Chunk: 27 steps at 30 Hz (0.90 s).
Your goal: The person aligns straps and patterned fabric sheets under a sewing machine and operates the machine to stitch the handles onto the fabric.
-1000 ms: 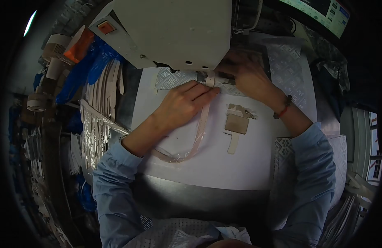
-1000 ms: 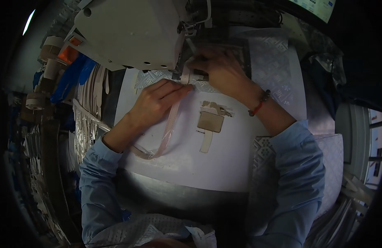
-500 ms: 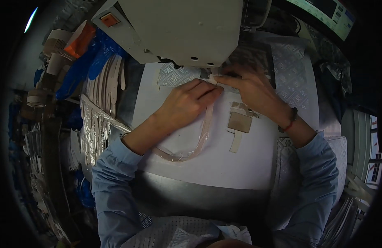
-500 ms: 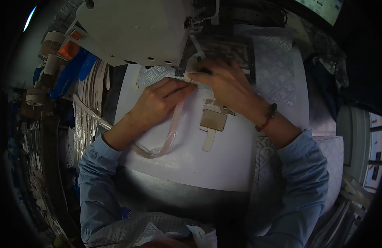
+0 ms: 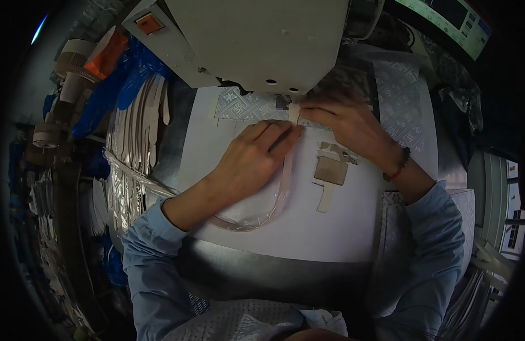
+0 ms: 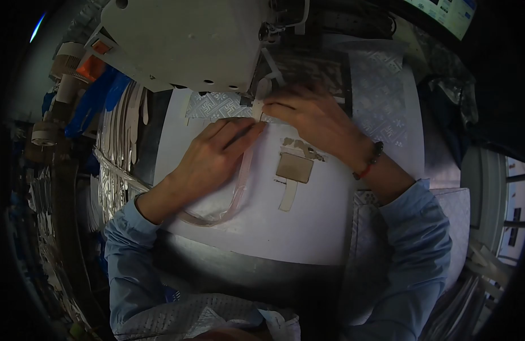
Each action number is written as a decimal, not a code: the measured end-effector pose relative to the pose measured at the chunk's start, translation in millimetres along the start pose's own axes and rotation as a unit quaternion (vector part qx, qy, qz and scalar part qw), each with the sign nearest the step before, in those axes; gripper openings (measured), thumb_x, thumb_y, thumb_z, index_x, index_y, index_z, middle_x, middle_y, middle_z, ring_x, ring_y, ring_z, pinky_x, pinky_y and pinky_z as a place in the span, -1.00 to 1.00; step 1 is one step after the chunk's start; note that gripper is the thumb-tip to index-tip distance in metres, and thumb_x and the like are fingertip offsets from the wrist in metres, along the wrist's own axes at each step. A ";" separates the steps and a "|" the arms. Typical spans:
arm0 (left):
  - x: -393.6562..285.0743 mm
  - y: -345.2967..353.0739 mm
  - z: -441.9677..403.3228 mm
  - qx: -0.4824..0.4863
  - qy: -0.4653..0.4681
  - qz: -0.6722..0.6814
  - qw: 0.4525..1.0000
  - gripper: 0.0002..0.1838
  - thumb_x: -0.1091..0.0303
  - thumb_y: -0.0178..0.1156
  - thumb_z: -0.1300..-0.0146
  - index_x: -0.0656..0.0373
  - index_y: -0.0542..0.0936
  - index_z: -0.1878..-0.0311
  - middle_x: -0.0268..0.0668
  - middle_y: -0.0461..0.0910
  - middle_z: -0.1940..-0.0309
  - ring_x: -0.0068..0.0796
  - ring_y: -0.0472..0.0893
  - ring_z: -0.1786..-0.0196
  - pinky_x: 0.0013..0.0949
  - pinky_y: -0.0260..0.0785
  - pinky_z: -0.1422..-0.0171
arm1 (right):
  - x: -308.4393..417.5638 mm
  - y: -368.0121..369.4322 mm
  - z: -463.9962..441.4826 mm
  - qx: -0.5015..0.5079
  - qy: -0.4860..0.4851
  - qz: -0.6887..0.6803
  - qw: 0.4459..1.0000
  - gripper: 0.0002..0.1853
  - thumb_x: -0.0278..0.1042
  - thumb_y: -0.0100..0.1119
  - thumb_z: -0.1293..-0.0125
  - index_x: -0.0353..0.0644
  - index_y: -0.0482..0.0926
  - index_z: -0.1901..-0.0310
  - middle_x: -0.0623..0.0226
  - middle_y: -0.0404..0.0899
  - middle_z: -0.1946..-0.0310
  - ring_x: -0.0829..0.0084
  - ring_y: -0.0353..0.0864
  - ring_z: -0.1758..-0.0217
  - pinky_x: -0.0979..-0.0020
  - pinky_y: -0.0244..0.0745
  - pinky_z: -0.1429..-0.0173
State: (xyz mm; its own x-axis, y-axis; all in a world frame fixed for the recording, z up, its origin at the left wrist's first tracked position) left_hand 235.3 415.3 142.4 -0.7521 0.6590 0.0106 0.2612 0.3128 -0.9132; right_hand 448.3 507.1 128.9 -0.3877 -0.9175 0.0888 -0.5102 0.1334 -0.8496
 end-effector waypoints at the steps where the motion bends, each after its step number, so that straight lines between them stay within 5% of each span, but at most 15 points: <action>1: 1.2 -0.7 0.2 -0.001 0.002 0.007 1.000 -0.53 0.49 0.20 -0.11 0.27 0.59 -0.16 -0.17 0.58 -0.04 -0.26 0.59 -0.06 -0.32 0.52 -0.16 | 0.7 -1.1 -0.6 0.002 0.000 -0.001 1.000 -0.66 -0.59 0.13 -0.20 -0.12 0.69 0.01 0.40 0.64 -0.06 0.29 0.56 -0.17 0.26 0.47 -0.28; 27: 21.8 -0.8 -8.5 -0.006 0.013 0.037 0.999 -0.66 0.47 0.24 -0.12 0.22 0.69 -0.01 -0.31 0.70 0.07 -0.38 0.62 0.06 -0.36 0.51 -0.09 | -0.7 -7.2 -11.0 0.012 0.003 -0.012 1.000 -0.72 -0.58 0.14 -0.16 -0.14 0.64 0.09 0.36 0.65 0.08 0.24 0.64 -0.01 0.28 0.59 -0.14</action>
Point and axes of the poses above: each hand's wrist, its own z-axis away from the middle knuckle, its own y-axis out of the palm, x = y × z, the point moved 1 cm from there along -z, towards the middle knuckle
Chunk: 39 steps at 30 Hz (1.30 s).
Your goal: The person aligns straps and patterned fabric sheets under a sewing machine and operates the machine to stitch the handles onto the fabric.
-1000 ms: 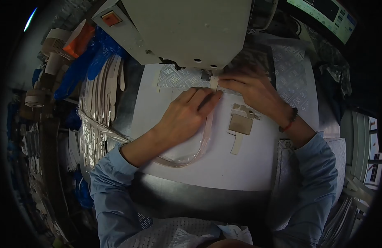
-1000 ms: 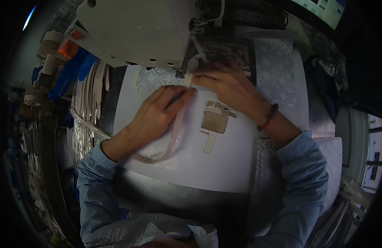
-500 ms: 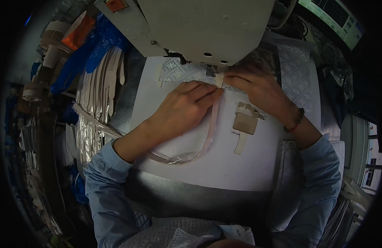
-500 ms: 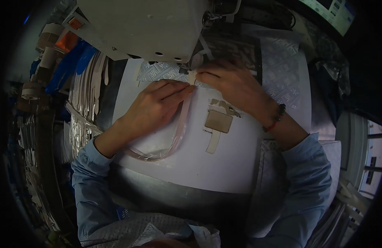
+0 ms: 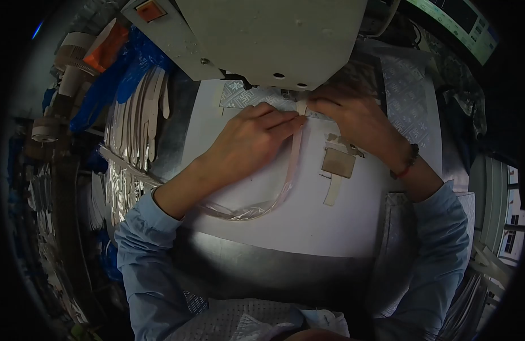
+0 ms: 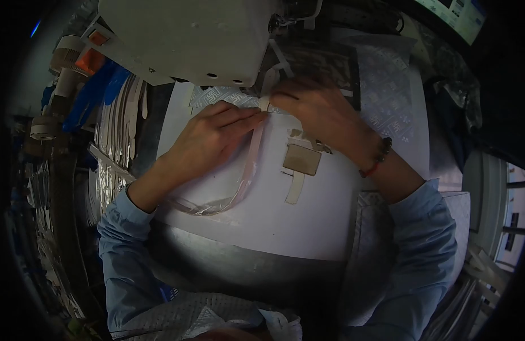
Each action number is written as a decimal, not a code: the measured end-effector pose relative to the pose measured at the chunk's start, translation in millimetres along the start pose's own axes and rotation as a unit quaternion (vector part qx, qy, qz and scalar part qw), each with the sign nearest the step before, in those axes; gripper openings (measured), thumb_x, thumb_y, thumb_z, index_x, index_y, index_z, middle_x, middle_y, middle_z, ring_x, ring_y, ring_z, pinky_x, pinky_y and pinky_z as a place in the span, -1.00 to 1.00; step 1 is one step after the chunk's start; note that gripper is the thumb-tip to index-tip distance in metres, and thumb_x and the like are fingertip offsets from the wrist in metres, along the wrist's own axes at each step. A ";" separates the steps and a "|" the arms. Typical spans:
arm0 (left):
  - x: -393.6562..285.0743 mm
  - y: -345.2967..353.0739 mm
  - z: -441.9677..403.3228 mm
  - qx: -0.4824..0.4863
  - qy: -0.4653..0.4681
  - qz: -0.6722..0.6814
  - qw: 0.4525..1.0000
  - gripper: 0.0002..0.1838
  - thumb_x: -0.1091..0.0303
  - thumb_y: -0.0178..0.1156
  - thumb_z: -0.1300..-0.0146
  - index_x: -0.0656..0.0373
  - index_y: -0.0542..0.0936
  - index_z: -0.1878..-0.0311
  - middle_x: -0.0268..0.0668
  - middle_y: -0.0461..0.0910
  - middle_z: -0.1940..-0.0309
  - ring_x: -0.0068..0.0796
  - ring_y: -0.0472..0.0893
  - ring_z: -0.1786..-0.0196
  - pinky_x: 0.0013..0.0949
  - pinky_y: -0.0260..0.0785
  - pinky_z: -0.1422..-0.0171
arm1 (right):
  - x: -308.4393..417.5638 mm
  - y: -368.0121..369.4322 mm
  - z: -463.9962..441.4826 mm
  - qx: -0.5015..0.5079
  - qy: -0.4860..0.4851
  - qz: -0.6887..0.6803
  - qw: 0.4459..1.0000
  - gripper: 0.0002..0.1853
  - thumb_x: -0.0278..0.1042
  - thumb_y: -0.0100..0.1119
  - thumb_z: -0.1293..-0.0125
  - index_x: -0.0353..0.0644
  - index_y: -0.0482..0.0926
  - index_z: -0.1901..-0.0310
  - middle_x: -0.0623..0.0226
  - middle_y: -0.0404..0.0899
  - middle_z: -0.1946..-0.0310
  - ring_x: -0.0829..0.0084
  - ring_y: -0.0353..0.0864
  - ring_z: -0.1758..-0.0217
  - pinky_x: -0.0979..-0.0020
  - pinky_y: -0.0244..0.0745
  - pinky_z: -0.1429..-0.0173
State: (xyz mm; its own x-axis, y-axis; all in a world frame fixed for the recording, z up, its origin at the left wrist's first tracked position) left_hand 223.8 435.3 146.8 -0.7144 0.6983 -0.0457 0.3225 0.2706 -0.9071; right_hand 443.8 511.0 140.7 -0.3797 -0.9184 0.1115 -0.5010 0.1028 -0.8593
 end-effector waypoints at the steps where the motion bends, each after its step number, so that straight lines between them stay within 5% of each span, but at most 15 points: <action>1: -0.3 -0.2 -0.7 -0.002 0.005 0.006 1.000 -0.66 0.47 0.24 -0.11 0.22 0.69 0.00 -0.31 0.70 0.08 -0.38 0.62 0.07 -0.36 0.51 -0.09 | 0.9 -0.1 0.9 0.000 0.000 0.000 1.000 -0.72 -0.58 0.14 -0.16 -0.14 0.64 0.09 0.36 0.65 0.08 0.24 0.64 -0.01 0.28 0.59 -0.14; 7: -3.3 -6.6 5.6 0.004 0.013 0.043 0.999 -0.68 0.47 0.27 -0.08 0.20 0.71 0.05 -0.33 0.70 0.11 -0.39 0.62 0.08 -0.36 0.54 -0.05 | 14.9 -2.6 7.3 0.040 0.019 -0.002 0.999 -0.69 -0.56 0.16 -0.18 -0.11 0.68 0.03 0.40 0.64 -0.05 0.32 0.65 -0.06 0.33 0.60 -0.10; 15: -19.4 -20.4 16.3 0.028 0.014 0.057 0.998 -0.73 0.46 0.28 -0.05 0.19 0.73 0.12 -0.35 0.69 0.16 -0.43 0.61 0.12 -0.39 0.55 -0.01 | 40.0 -10.8 15.5 0.069 -0.009 -0.003 0.998 -0.67 -0.45 0.17 -0.22 -0.08 0.68 -0.03 0.47 0.62 -0.08 0.42 0.55 -0.19 0.33 0.36 -0.32; 21: -16.8 -25.9 20.5 0.046 -0.017 0.050 0.998 -0.63 0.56 0.33 -0.02 0.14 0.72 0.03 -0.34 0.72 0.12 -0.41 0.65 0.12 -0.39 0.55 -0.04 | 49.5 -8.1 18.3 0.072 -0.009 0.019 0.997 -0.66 -0.44 0.18 -0.22 -0.09 0.67 -0.04 0.45 0.62 -0.08 0.43 0.56 -0.18 0.34 0.36 -0.33; 28: -14.2 -22.4 18.3 0.049 -0.022 0.007 0.999 -0.63 0.45 0.27 -0.09 0.16 0.68 -0.03 -0.34 0.69 0.02 -0.38 0.62 0.04 -0.29 0.50 -0.08 | 41.5 -29.3 25.8 0.088 0.007 0.010 0.996 -0.71 -0.45 0.24 -0.19 -0.12 0.68 0.02 0.41 0.65 0.00 0.41 0.61 -0.09 0.35 0.40 -0.28; 34: -15.0 -20.7 17.8 0.057 -0.024 0.007 0.998 -0.61 0.46 0.29 -0.09 0.18 0.67 -0.06 -0.30 0.67 -0.02 -0.34 0.63 0.03 -0.29 0.52 -0.10 | -17.0 -52.1 53.7 0.034 0.116 0.057 0.991 -0.72 -0.42 0.29 -0.28 -0.19 0.63 -0.02 0.28 0.65 -0.01 0.28 0.68 0.02 0.29 0.56 -0.07; 37: -13.4 -24.7 18.5 0.062 -0.021 0.044 0.997 -0.61 0.48 0.29 -0.12 0.19 0.66 -0.07 -0.28 0.66 -0.04 -0.31 0.63 0.01 -0.29 0.53 -0.13 | -59.6 -61.4 66.0 -0.019 0.238 0.034 0.970 -0.65 -0.30 0.27 -0.36 -0.32 0.58 -0.08 0.10 0.62 -0.04 0.25 0.68 0.06 0.30 0.57 0.00; 39: -11.7 -32.9 20.1 0.066 -0.021 0.071 0.995 -0.61 0.49 0.29 -0.13 0.19 0.66 -0.07 -0.26 0.66 -0.05 -0.29 0.64 0.00 -0.30 0.53 -0.14 | -82.7 -65.8 73.5 -0.031 0.425 0.050 0.903 -0.49 -0.18 0.27 -0.36 -0.47 0.49 -0.14 -0.03 0.59 -0.04 0.34 0.66 0.06 0.40 0.53 -0.02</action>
Point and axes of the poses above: each hand's wrist, its own z-axis away from the middle knuckle, its own y-axis out of the palm, x = y × z, the point moved 1 cm from there along -z, towards the middle knuckle
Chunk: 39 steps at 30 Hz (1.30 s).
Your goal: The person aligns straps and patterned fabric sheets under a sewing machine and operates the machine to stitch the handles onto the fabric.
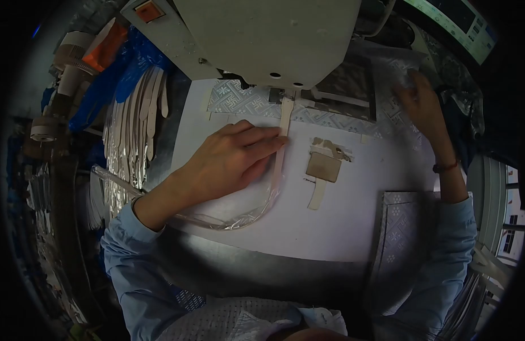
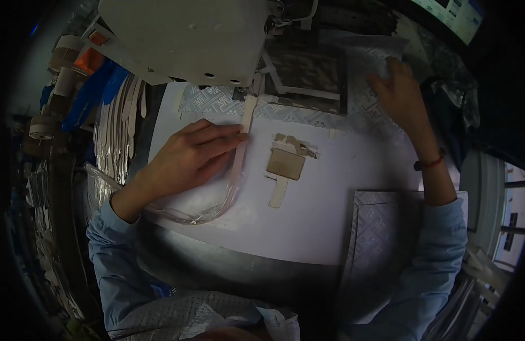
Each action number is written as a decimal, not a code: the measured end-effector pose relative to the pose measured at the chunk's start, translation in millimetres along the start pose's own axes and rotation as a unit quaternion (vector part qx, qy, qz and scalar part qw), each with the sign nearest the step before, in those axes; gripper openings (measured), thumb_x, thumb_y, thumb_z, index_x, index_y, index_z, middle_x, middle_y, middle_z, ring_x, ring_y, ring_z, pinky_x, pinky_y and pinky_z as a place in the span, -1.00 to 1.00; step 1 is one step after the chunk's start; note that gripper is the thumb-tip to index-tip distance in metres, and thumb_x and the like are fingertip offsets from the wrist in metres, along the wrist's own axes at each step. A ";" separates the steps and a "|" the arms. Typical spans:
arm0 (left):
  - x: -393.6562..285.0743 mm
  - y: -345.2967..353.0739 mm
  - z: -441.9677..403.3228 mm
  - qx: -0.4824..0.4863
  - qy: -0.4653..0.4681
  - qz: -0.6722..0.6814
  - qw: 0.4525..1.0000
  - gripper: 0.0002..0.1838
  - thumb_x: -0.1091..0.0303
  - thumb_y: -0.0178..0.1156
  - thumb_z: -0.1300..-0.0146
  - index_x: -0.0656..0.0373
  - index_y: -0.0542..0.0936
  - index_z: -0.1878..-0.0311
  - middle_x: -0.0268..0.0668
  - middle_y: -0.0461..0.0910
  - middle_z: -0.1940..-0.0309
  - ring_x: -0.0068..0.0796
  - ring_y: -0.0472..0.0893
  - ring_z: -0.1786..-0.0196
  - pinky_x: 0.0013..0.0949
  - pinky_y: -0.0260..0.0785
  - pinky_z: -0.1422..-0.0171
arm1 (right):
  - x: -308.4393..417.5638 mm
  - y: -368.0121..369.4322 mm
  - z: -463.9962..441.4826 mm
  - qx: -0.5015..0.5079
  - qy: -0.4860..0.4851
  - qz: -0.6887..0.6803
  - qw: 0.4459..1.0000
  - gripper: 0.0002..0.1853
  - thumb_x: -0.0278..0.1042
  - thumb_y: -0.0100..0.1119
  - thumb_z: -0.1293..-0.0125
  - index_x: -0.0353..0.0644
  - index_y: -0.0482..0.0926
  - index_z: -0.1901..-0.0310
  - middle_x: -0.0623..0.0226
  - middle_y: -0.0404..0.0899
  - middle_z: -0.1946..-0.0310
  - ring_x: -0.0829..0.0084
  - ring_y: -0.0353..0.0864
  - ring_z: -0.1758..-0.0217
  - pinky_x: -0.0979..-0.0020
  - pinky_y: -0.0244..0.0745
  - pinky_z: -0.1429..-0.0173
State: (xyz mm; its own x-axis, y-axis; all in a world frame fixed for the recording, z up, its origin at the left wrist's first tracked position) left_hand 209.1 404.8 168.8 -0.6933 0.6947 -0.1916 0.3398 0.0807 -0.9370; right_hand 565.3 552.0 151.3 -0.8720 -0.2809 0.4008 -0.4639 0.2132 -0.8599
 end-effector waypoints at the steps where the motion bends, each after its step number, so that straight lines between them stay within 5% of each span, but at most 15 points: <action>1: 2.6 -6.8 2.2 0.017 -0.010 0.037 0.999 -0.62 0.51 0.28 -0.13 0.19 0.66 -0.08 -0.23 0.66 -0.05 -0.27 0.64 -0.01 -0.29 0.53 -0.15 | -5.2 -1.3 -5.4 -0.001 -0.001 0.000 1.000 -0.49 -0.18 0.27 -0.36 -0.47 0.49 -0.14 -0.03 0.59 -0.04 0.34 0.66 0.06 0.40 0.53 -0.02; 5: 43.9 -25.8 17.9 0.001 -0.084 0.055 0.995 -0.64 0.54 0.23 -0.18 0.19 0.66 -0.08 -0.14 0.68 -0.02 -0.19 0.68 0.01 -0.25 0.55 -0.13 | -36.8 11.0 -37.5 0.031 0.105 -0.189 0.976 -0.38 -0.08 0.26 -0.37 -0.50 0.42 -0.21 0.08 0.57 -0.08 0.46 0.62 0.02 0.49 0.49 -0.08; 8: 91.9 -37.7 16.2 -0.014 -0.286 0.150 0.946 -0.67 0.52 0.16 -0.28 0.18 0.65 -0.11 -0.06 0.71 0.06 -0.16 0.72 0.03 -0.27 0.57 -0.07 | -81.0 30.3 -52.2 0.005 0.130 -0.338 0.932 -0.40 -0.09 0.22 -0.41 -0.43 0.40 -0.27 0.19 0.54 -0.13 0.48 0.57 -0.10 0.49 0.45 -0.19; 13: 138.0 -45.5 -18.7 0.007 -0.286 0.103 0.953 -0.67 0.42 0.27 -0.25 0.21 0.64 -0.08 -0.13 0.71 0.10 -0.25 0.70 0.08 -0.27 0.54 -0.01 | -85.8 49.6 -63.0 -0.044 0.130 -0.522 0.842 -0.45 -0.13 0.17 -0.46 -0.32 0.38 -0.32 0.27 0.49 -0.22 0.47 0.47 -0.26 0.43 0.37 -0.36; 15: 143.8 -42.4 -26.0 0.006 -0.242 0.143 0.960 -0.67 0.40 0.28 -0.25 0.21 0.63 -0.09 -0.15 0.71 0.09 -0.26 0.69 0.10 -0.27 0.54 -0.01 | -44.0 34.4 -54.5 -0.179 0.172 -0.545 0.801 -0.56 -0.19 0.17 -0.45 -0.28 0.51 -0.24 0.27 0.61 -0.08 0.41 0.58 -0.07 0.39 0.43 -0.20; 18: 137.9 -44.3 -34.1 0.025 -0.248 0.080 0.965 -0.66 0.39 0.28 -0.27 0.18 0.63 -0.12 -0.15 0.68 0.03 -0.29 0.67 0.09 -0.31 0.55 -0.01 | -58.8 36.4 -58.2 -0.120 0.196 -0.514 0.827 -0.52 -0.16 0.21 -0.42 -0.33 0.51 -0.23 0.29 0.49 -0.22 0.41 0.48 -0.25 0.40 0.36 -0.34; 21: 164.8 -25.7 -37.0 -0.056 -0.341 0.342 0.874 -0.67 0.40 0.28 -0.29 0.25 0.62 -0.11 -0.15 0.67 0.02 -0.32 0.67 0.06 -0.35 0.56 -0.02 | -101.5 51.1 -63.7 -0.064 0.126 -0.411 0.901 -0.49 -0.13 0.26 -0.38 -0.39 0.54 -0.18 0.25 0.54 -0.14 0.42 0.51 -0.15 0.42 0.39 -0.24; 23: 176.9 -15.4 -38.1 -0.107 -0.385 0.500 0.768 -0.67 0.41 0.27 -0.30 0.29 0.61 -0.11 -0.15 0.67 0.02 -0.35 0.67 0.05 -0.37 0.57 -0.02 | -90.8 47.9 -59.2 -0.096 0.133 -0.424 0.891 -0.49 -0.14 0.30 -0.34 -0.42 0.56 -0.14 0.19 0.58 -0.09 0.41 0.55 -0.10 0.42 0.42 -0.19; 24: 178.6 -10.6 -36.7 -0.106 -0.383 0.500 0.769 -0.67 0.41 0.27 -0.30 0.29 0.61 -0.11 -0.15 0.67 0.02 -0.35 0.67 0.05 -0.37 0.57 -0.02 | -82.8 45.1 -56.6 -0.129 0.137 -0.436 0.880 -0.48 -0.14 0.35 -0.31 -0.46 0.58 -0.10 0.14 0.62 -0.03 0.40 0.58 -0.05 0.42 0.45 -0.13; 27: 180.8 1.4 -34.9 -0.122 -0.348 0.300 0.880 -0.64 0.35 0.30 -0.27 0.24 0.61 -0.11 -0.14 0.66 0.00 -0.28 0.67 0.02 -0.31 0.55 -0.07 | -79.7 41.0 -57.6 -0.081 0.186 -0.500 0.842 -0.51 -0.13 0.35 -0.31 -0.45 0.59 -0.05 0.28 0.59 0.06 0.51 0.52 0.05 0.48 0.42 -0.02; 30: 179.5 17.1 -34.2 -0.133 -0.255 0.125 0.950 -0.62 0.30 0.32 -0.25 0.19 0.61 -0.12 -0.13 0.65 -0.02 -0.22 0.66 -0.02 -0.24 0.52 -0.11 | -94.1 40.0 -59.5 -0.036 0.236 -0.385 0.891 -0.51 -0.12 0.37 -0.30 -0.45 0.58 0.01 0.29 0.57 0.09 0.54 0.51 0.13 0.47 0.43 0.07; 34: 158.2 41.3 -26.3 -0.196 -0.120 -0.122 0.966 -0.58 0.22 0.35 -0.22 0.12 0.61 -0.12 -0.12 0.64 -0.04 -0.14 0.64 -0.07 -0.16 0.49 -0.16 | -77.3 34.8 -53.0 -0.068 0.252 -0.317 0.912 -0.48 -0.09 0.38 -0.30 -0.47 0.55 0.00 0.22 0.58 0.10 0.50 0.54 0.10 0.46 0.47 0.04; 39: 199.9 64.2 -28.4 -0.185 -0.114 -0.132 0.967 -0.57 0.22 0.36 -0.21 0.15 0.61 -0.12 -0.11 0.64 -0.05 -0.11 0.64 -0.07 -0.14 0.47 -0.17 | -65.6 31.4 -55.3 -0.092 0.214 -0.408 0.883 -0.50 -0.18 0.35 -0.34 -0.51 0.51 -0.05 0.12 0.57 -0.02 0.42 0.61 -0.01 0.49 0.54 -0.13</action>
Point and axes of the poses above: each hand's wrist, its own z-axis away from the middle knuckle, its own y-axis out of the palm, x = y × z, the point moved 1 cm from there along -z, towards the middle knuckle
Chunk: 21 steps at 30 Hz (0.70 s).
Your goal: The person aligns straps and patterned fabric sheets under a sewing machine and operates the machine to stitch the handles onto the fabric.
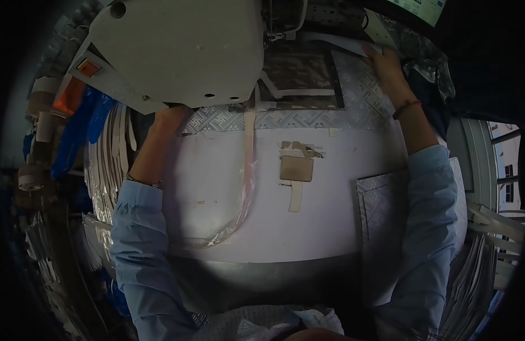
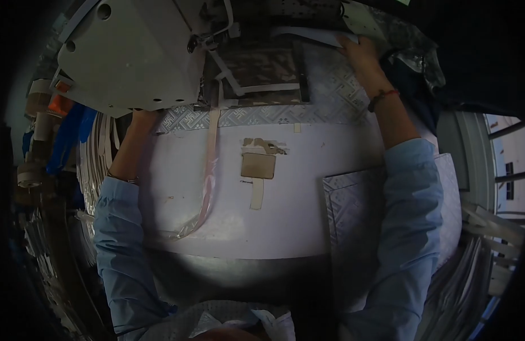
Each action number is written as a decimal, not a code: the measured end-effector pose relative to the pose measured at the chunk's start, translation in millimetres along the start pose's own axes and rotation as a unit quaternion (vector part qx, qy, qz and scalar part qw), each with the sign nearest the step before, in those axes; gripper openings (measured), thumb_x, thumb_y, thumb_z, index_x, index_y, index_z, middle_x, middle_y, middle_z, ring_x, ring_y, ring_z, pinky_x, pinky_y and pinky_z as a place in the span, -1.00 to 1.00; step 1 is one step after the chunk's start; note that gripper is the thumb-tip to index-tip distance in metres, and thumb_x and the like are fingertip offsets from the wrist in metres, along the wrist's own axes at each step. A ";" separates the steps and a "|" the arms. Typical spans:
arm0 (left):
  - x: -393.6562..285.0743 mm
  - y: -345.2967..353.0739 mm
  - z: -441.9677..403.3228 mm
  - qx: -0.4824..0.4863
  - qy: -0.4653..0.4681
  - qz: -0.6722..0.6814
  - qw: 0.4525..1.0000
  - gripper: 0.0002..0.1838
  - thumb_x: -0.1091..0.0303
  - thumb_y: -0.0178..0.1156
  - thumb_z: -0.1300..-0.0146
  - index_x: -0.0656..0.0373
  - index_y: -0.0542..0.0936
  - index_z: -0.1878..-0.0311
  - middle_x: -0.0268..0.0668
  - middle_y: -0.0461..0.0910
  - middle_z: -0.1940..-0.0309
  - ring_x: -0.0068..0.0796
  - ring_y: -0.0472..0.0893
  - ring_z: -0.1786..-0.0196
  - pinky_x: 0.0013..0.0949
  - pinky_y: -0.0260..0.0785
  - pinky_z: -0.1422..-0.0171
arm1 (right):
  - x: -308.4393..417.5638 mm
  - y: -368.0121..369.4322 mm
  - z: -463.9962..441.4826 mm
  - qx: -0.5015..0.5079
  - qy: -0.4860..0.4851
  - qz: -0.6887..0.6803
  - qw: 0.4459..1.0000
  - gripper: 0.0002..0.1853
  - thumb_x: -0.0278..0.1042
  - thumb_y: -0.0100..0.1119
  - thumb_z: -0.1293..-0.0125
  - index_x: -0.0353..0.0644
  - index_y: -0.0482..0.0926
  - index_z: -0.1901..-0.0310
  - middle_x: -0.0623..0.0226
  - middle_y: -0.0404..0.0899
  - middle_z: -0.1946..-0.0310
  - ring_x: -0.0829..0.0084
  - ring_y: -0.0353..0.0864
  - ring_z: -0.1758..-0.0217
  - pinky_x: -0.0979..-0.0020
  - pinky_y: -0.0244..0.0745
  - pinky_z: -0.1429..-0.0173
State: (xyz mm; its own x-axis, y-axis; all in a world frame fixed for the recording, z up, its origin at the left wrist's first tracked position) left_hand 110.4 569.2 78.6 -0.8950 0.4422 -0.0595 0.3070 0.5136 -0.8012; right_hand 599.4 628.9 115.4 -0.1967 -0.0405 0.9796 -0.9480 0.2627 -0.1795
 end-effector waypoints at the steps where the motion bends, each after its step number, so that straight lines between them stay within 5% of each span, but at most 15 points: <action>1: 13.4 6.8 -7.6 0.002 0.000 -0.010 1.000 -0.56 0.22 0.36 -0.21 0.16 0.60 -0.12 -0.10 0.64 -0.05 -0.11 0.64 -0.08 -0.13 0.47 -0.18 | 2.6 4.7 3.9 0.000 0.002 0.001 1.000 -0.50 -0.18 0.35 -0.34 -0.51 0.51 -0.05 0.12 0.57 -0.02 0.42 0.61 -0.01 0.49 0.54 -0.13; 8: 139.7 -38.6 52.4 0.018 0.032 -0.079 0.996 -0.54 0.21 0.37 -0.19 0.21 0.59 -0.12 -0.09 0.63 -0.07 -0.07 0.63 -0.09 -0.09 0.44 -0.20 | 11.5 58.4 -8.6 0.094 -0.016 -0.045 0.994 -0.62 -0.15 0.34 -0.32 -0.35 0.62 0.06 0.23 0.66 0.17 0.48 0.65 0.15 0.49 0.58 0.06; 9: 141.4 -29.5 49.8 0.022 0.037 -0.085 0.995 -0.53 0.21 0.37 -0.18 0.21 0.59 -0.12 -0.08 0.63 -0.07 -0.06 0.62 -0.09 -0.08 0.43 -0.20 | 21.2 67.5 -11.8 0.118 0.011 0.069 0.991 -0.60 -0.10 0.33 -0.32 -0.34 0.64 0.08 0.24 0.67 0.22 0.47 0.66 0.16 0.44 0.57 0.08; 11: 95.5 -69.4 38.3 0.093 -0.195 -0.051 0.975 -0.53 0.26 0.39 -0.16 0.25 0.58 -0.11 -0.04 0.64 -0.04 -0.04 0.63 -0.07 -0.10 0.44 -0.16 | 17.0 89.2 -36.4 0.144 -0.009 0.214 0.966 -0.59 -0.04 0.31 -0.32 -0.31 0.67 0.11 0.21 0.68 0.32 0.42 0.68 0.18 0.35 0.55 0.11; 16: 114.4 -85.6 43.9 0.080 -0.187 0.053 0.978 -0.49 0.29 0.45 -0.09 0.29 0.58 -0.10 0.00 0.65 0.00 -0.03 0.64 -0.01 -0.15 0.46 -0.11 | 40.3 92.3 5.0 0.131 -0.089 0.339 0.927 -0.62 -0.06 0.28 -0.34 -0.25 0.68 0.08 0.11 0.68 0.27 0.31 0.71 0.20 0.30 0.55 0.07; 18: 123.6 -80.5 48.6 0.095 -0.209 0.049 0.972 -0.47 0.30 0.48 -0.07 0.29 0.58 -0.09 0.00 0.65 0.01 -0.04 0.65 0.00 -0.17 0.46 -0.10 | 31.7 68.6 32.7 0.022 -0.325 0.359 0.875 -0.67 -0.11 0.25 -0.37 -0.22 0.67 0.05 0.13 0.67 0.20 0.25 0.71 0.21 0.29 0.57 0.06; 21: 149.4 -72.6 54.2 0.092 -0.106 0.005 0.990 -0.53 0.18 0.37 -0.25 0.30 0.58 -0.12 -0.04 0.66 -0.01 -0.15 0.63 -0.01 -0.17 0.45 -0.11 | 54.5 43.4 112.7 0.006 -0.437 0.354 0.827 -0.78 -0.23 0.24 -0.36 -0.13 0.64 0.05 0.26 0.60 0.30 0.33 0.64 0.39 0.29 0.57 0.23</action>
State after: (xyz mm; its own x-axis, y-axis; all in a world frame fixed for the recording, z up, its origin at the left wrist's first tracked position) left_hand -63.2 558.1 95.6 -0.9458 0.2724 -0.1771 0.2706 0.3589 -0.8933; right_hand 519.2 529.4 150.9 -0.8044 -0.5629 0.1899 -0.5186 0.5094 -0.6867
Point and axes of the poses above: each hand's wrist, its own z-axis away from the middle knuckle, its own y-axis out of the palm, x = y × z, the point moved 1 cm from there along -z, towards the middle knuckle
